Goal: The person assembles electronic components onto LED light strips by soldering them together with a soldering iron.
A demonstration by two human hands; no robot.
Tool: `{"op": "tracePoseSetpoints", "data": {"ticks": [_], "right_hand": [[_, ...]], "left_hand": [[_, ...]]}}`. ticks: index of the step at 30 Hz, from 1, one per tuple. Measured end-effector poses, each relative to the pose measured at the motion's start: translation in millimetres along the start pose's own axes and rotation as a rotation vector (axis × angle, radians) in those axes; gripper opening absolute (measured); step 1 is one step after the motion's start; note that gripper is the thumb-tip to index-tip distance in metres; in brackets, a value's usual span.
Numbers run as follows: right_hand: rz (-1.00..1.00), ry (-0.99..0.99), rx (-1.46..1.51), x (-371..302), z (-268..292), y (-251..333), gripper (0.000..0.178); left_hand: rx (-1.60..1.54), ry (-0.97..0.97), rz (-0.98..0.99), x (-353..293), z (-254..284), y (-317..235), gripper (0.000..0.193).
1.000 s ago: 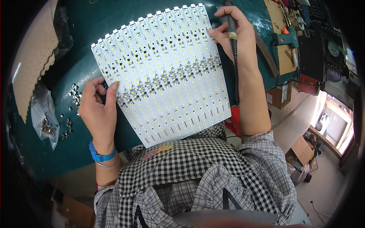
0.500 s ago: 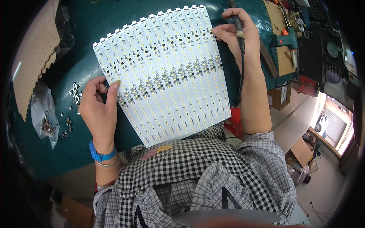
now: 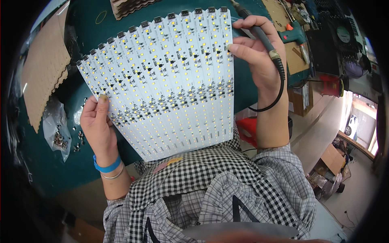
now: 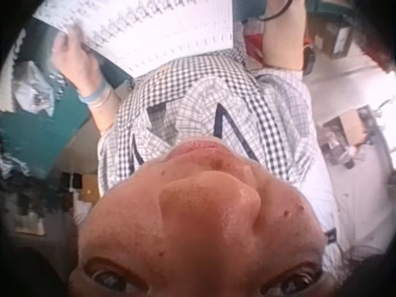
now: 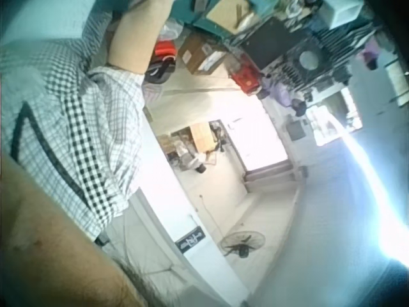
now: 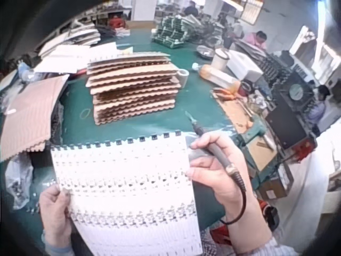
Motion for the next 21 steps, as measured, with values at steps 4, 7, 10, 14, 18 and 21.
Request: {"op": "tracePoseSetpoints", "data": {"ticks": [4,7,10,14,18,21], "right_hand": [[0.012,0.039,-0.013,-6.2,4.3,3.4,0.047],[0.013,0.069,0.036,-11.3,5.1,3.6,0.048],[0.01,0.12,0.001,-15.7,10.1,4.8,0.049],[-0.032,0.15,0.124,-19.5,2.5,9.8,0.046],[-0.094,0.118,0.268,-22.0,5.0,6.3,0.05],[-0.109,0.123,0.275,-23.0,2.6,9.2,0.049]], "left_hand": [[0.025,0.032,-0.053,3.1,5.9,-0.4,0.014],[0.047,0.044,-0.07,-0.4,7.0,-2.1,0.014],[0.06,0.041,-0.071,-4.0,6.4,-1.9,0.013],[0.066,0.044,-0.072,-6.9,6.4,0.1,0.014],[0.087,0.052,-0.068,-7.2,8.8,1.4,0.014],[0.094,0.042,-0.075,-9.5,7.3,-0.4,0.014]]}}
Point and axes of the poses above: each hand's wrist, its own x-axis towards the middle knuckle, its own z-axis out of the back of the hand, y = z × x, the point moved 2 cm from there along x, towards the middle knuckle, and after that the axes turned 6 degrees about -y, right-handed, at the moved point
